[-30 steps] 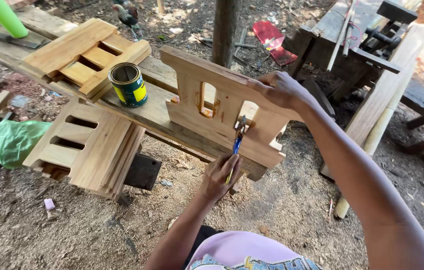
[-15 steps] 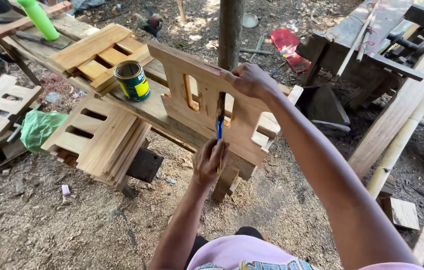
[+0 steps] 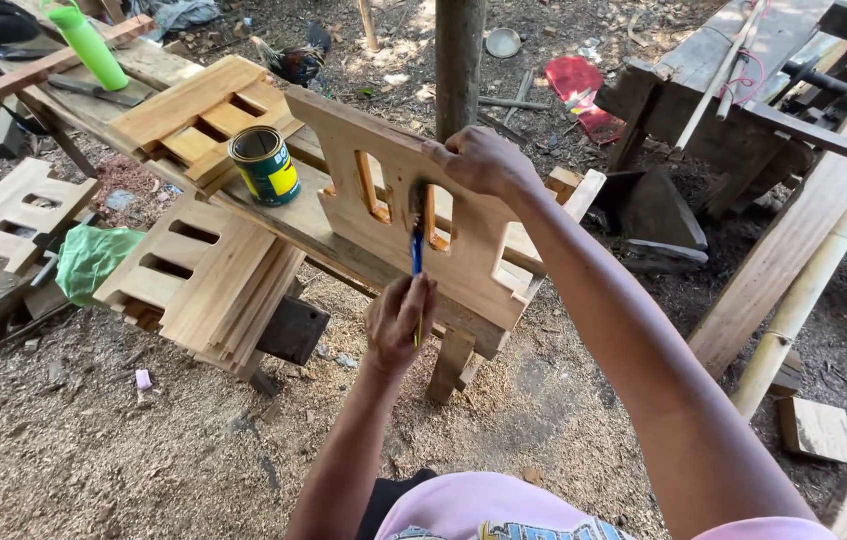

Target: Applying varnish to wooden furniture components using a paintbrush.

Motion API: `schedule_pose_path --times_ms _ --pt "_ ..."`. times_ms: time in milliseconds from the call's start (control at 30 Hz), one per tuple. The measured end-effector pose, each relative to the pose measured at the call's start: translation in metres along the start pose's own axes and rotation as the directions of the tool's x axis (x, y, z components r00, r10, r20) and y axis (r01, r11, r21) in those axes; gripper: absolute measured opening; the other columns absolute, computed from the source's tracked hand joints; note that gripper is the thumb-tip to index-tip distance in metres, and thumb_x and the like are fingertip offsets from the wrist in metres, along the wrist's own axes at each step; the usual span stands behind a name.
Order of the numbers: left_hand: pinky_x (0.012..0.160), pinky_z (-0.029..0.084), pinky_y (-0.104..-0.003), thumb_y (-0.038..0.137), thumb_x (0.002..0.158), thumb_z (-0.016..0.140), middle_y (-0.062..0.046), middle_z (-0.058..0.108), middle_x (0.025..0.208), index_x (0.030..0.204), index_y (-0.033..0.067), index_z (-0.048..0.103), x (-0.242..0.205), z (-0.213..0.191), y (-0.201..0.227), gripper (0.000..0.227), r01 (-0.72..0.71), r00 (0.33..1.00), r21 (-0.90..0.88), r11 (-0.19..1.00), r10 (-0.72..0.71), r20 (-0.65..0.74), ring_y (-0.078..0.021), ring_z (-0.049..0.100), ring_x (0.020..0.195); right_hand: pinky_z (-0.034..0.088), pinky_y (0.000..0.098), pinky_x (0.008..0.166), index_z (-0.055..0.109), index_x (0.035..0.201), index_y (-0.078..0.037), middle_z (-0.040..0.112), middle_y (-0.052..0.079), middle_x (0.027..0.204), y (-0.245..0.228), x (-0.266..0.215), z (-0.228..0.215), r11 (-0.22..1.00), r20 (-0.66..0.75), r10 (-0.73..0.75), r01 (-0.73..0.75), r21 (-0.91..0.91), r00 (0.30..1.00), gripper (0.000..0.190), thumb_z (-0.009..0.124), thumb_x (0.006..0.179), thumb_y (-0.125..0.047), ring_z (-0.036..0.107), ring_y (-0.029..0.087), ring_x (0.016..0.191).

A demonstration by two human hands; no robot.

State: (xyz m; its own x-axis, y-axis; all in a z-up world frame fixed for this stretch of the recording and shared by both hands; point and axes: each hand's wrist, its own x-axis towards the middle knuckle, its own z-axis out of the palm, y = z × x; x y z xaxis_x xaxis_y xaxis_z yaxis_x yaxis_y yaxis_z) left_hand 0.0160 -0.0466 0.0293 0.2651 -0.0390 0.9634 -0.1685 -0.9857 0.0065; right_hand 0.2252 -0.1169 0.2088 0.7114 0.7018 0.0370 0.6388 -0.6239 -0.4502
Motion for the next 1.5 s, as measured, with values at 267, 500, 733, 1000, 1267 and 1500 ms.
schedule_pose_path --times_ms 267,500,733,1000,1267,1500 --pt "0.055 0.057 -0.018 0.003 0.098 0.07 -0.011 0.075 0.109 0.125 0.0034 0.063 -0.048 -0.001 -0.004 0.028 -0.165 0.986 0.146 0.975 0.159 0.055 -0.0158 0.073 0.085 0.054 0.0491 0.077 0.074 0.089 -0.01 0.072 0.016 0.088 0.004 0.003 -0.004 0.998 0.014 0.058 -0.058 -0.032 0.998 0.066 0.048 0.096 -0.07 0.07 0.036 0.085" --pt "0.054 0.057 -0.019 0.007 0.099 0.072 -0.008 0.073 0.106 0.126 0.0065 0.066 -0.02 -0.003 -0.034 0.028 -0.102 0.987 -0.062 0.993 0.109 0.118 -0.0155 0.071 0.082 0.047 0.0472 0.064 0.066 0.077 -0.008 0.06 0.01 0.071 0.019 0.016 0.003 0.999 0.031 0.02 -0.019 -0.026 0.999 0.069 0.045 0.102 -0.069 0.056 0.025 0.067" --pt "0.066 0.065 -0.028 0.007 0.102 0.073 -0.01 0.074 0.103 0.114 0.0059 0.065 -0.006 -0.034 -0.034 0.014 0.254 0.947 -0.44 0.861 -0.314 -0.068 -0.0162 0.076 0.089 0.039 0.0469 0.057 0.057 0.07 -0.002 0.046 0.009 0.058 0.014 0.009 -0.006 1.0 0.01 0.016 -0.015 -0.025 1.0 0.07 0.047 0.106 -0.061 0.046 0.022 0.056" --pt "0.072 0.065 -0.032 0.005 0.095 0.076 -0.013 0.075 0.106 0.117 0.0038 0.068 0.011 -0.033 -0.085 0.024 0.336 0.941 -0.633 0.698 -0.213 0.265 -0.0222 0.076 0.091 0.041 0.0473 0.057 0.067 0.087 -0.003 0.053 0.017 0.059 -0.009 -0.006 -0.016 0.994 -0.035 0.039 -0.042 -0.104 0.999 0.056 0.054 0.103 -0.056 0.05 0.026 0.055" --pt "0.06 0.058 -0.033 0.003 0.09 0.081 -0.011 0.076 0.1 0.118 0.0059 0.071 -0.022 -0.008 -0.135 0.03 0.477 0.876 -0.752 0.456 -0.175 0.45 -0.0194 0.075 0.078 0.046 0.0381 0.053 0.078 0.113 -0.012 0.067 0.013 0.067 -0.018 -0.01 -0.008 0.986 -0.133 0.115 -0.13 -0.109 0.984 0.039 0.062 0.102 -0.047 0.059 0.018 0.053" --pt "0.071 0.059 -0.036 0.006 0.091 0.083 -0.009 0.072 0.103 0.118 0.0119 0.068 -0.01 0.009 -0.162 0.031 0.466 0.885 -0.823 0.326 -0.154 0.44 -0.0246 0.074 0.087 0.047 0.0344 0.052 0.08 0.111 -0.012 0.071 0.008 0.065 -0.019 -0.011 -0.005 0.965 -0.13 0.247 -0.257 -0.061 0.96 0.033 0.06 0.105 -0.037 0.056 0.014 0.054"
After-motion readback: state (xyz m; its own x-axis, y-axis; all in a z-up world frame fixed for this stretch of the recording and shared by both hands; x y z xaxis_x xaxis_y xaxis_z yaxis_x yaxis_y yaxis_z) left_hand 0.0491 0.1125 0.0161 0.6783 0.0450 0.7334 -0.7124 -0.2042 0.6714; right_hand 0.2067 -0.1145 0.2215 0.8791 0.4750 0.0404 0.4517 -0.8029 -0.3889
